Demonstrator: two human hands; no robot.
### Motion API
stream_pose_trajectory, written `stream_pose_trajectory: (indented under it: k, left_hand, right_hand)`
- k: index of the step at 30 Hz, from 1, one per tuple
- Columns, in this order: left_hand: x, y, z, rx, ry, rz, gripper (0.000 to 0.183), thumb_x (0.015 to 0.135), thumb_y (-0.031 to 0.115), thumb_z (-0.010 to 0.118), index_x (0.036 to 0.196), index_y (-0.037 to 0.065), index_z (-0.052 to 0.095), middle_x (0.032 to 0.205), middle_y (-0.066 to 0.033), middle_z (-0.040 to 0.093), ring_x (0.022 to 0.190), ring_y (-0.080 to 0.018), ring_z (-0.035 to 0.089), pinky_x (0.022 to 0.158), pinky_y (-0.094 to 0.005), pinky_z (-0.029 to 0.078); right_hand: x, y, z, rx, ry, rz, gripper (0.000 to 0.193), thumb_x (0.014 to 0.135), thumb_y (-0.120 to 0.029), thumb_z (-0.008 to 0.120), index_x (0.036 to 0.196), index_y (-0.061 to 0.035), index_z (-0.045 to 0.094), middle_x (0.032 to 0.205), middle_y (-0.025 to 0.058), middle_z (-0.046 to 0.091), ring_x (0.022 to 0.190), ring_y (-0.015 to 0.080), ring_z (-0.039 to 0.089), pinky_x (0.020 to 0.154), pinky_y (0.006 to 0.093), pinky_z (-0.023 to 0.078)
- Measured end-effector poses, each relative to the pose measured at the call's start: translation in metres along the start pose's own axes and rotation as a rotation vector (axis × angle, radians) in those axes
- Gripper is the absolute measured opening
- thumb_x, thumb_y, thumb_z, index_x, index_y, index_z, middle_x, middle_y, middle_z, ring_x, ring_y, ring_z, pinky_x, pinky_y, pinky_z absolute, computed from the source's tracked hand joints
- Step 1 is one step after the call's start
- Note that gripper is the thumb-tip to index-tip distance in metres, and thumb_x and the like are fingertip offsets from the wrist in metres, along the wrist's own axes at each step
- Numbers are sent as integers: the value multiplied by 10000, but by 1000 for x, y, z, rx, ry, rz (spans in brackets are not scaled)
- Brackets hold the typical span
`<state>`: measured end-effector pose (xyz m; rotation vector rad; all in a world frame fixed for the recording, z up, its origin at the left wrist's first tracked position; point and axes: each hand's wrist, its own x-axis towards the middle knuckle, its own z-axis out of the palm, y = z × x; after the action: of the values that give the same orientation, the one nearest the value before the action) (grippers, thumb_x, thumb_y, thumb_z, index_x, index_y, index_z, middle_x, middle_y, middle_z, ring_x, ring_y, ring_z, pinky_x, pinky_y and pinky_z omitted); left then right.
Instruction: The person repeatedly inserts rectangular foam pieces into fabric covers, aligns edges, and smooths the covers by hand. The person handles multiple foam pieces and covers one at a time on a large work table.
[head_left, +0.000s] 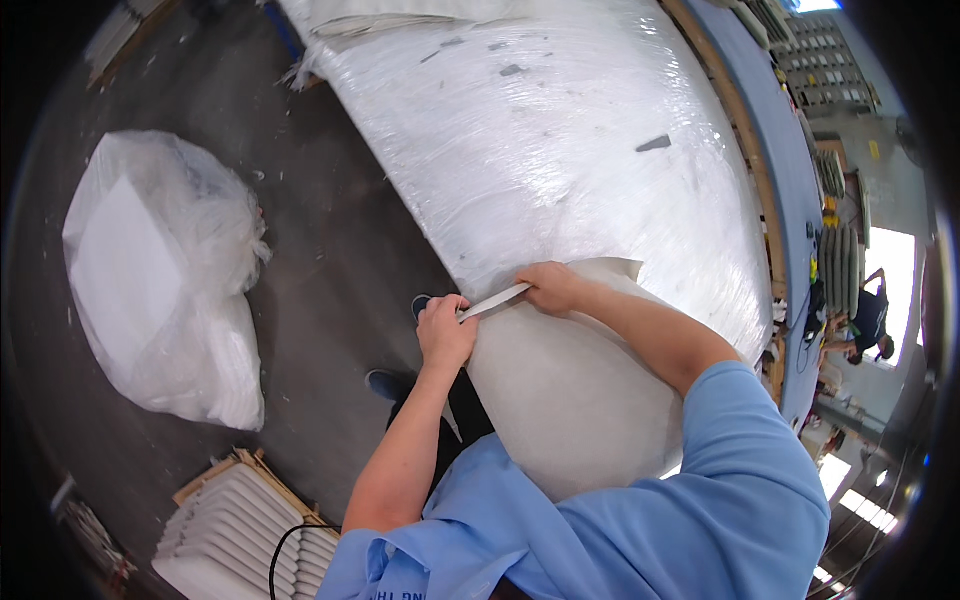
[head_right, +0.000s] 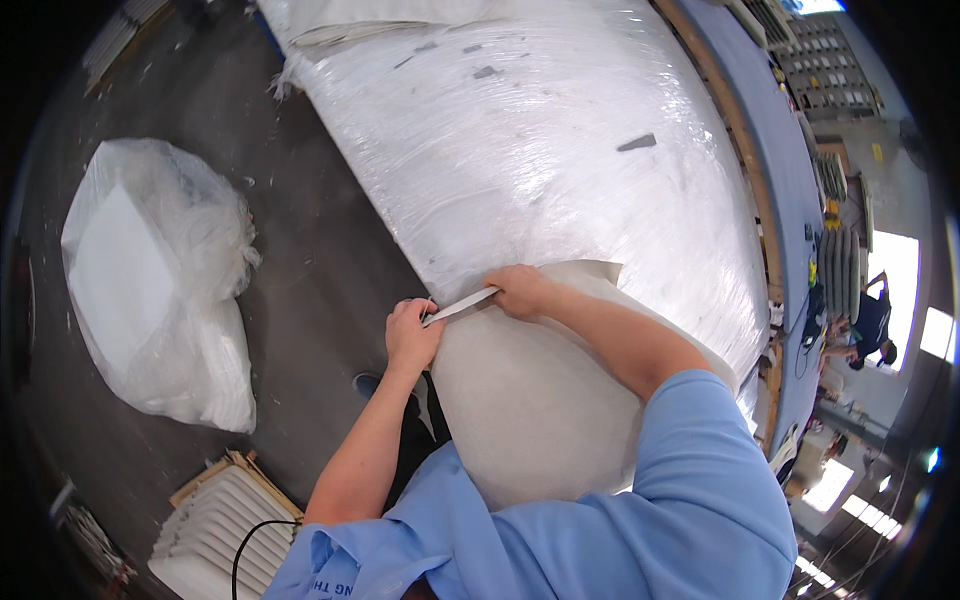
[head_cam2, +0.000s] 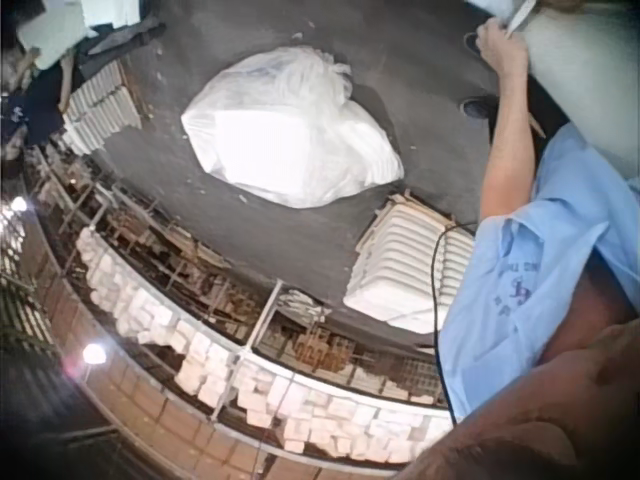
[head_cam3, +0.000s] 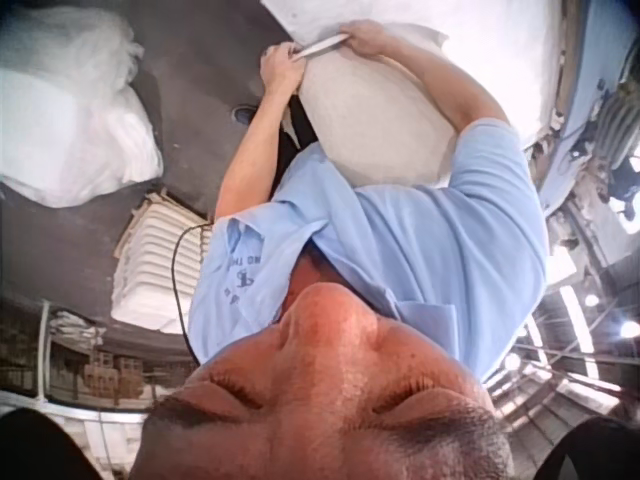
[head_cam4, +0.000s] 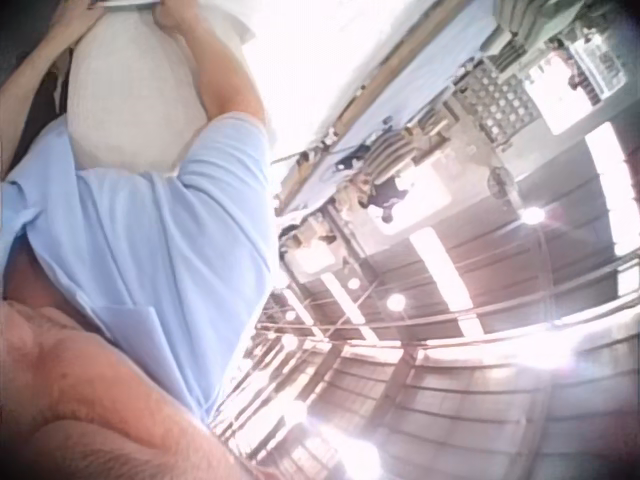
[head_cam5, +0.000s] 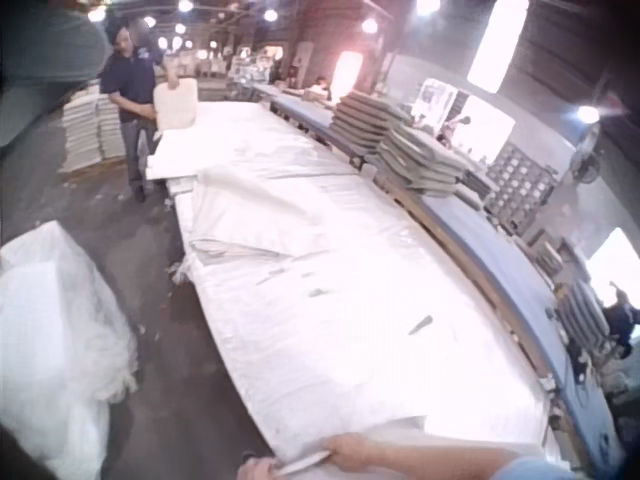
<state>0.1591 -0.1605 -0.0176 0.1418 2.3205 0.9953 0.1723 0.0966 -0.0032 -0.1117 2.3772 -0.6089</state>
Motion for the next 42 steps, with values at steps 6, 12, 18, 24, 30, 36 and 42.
stream_pose_trajectory:
  k: [6,12,18,24,30,36,42]
  left_hand:
    - [31,56,8,292,-250,47,377,937,338,713,1188,58,734,1128,-190,753,1106,-396,704,933,-502,558]
    - [34,53,33,331,-69,192,250,1027,227,538,1045,34,695,1064,-260,736,1053,-462,699,884,-572,542]
    - [44,44,47,335,37,206,211,1024,225,541,993,36,628,942,-263,730,934,-494,697,838,-603,521]
    - [63,32,55,390,71,192,197,1016,226,546,965,51,620,915,-237,737,890,-475,705,785,-596,519]
    - [63,47,49,402,25,129,256,1014,267,534,990,33,635,947,-252,732,945,-472,702,809,-584,523]
    - [58,47,33,405,-125,264,307,1010,333,572,1027,59,709,999,-254,735,977,-472,699,863,-584,531]
    - [53,57,42,489,-119,210,324,1016,341,582,1002,42,706,974,-232,748,983,-465,705,858,-588,534]
  right_hand:
    - [-1,-18,-19,42,-22,163,222,987,-240,613,1141,-107,701,1141,199,732,1109,389,679,915,542,507]
    - [-21,-14,-34,-106,-120,294,250,1047,-272,550,1175,-148,726,1187,160,742,1172,347,678,986,533,453]
    - [-16,-6,17,-49,341,268,188,1006,-234,561,1017,-97,688,1055,141,738,1056,361,686,930,512,458]
    - [12,11,25,15,468,202,155,978,-203,553,975,-97,666,1023,141,734,1015,357,688,903,495,477]
    - [12,17,25,5,357,219,174,981,-240,570,999,-98,667,1026,141,732,1046,362,685,912,502,487]
    - [-32,55,-36,17,-39,208,312,1021,-431,610,1106,-159,737,1167,117,738,1212,357,648,1052,561,437]
    - [-89,105,-31,-74,164,346,248,1051,-346,570,1095,-146,710,1146,102,727,1170,349,636,1047,560,406]
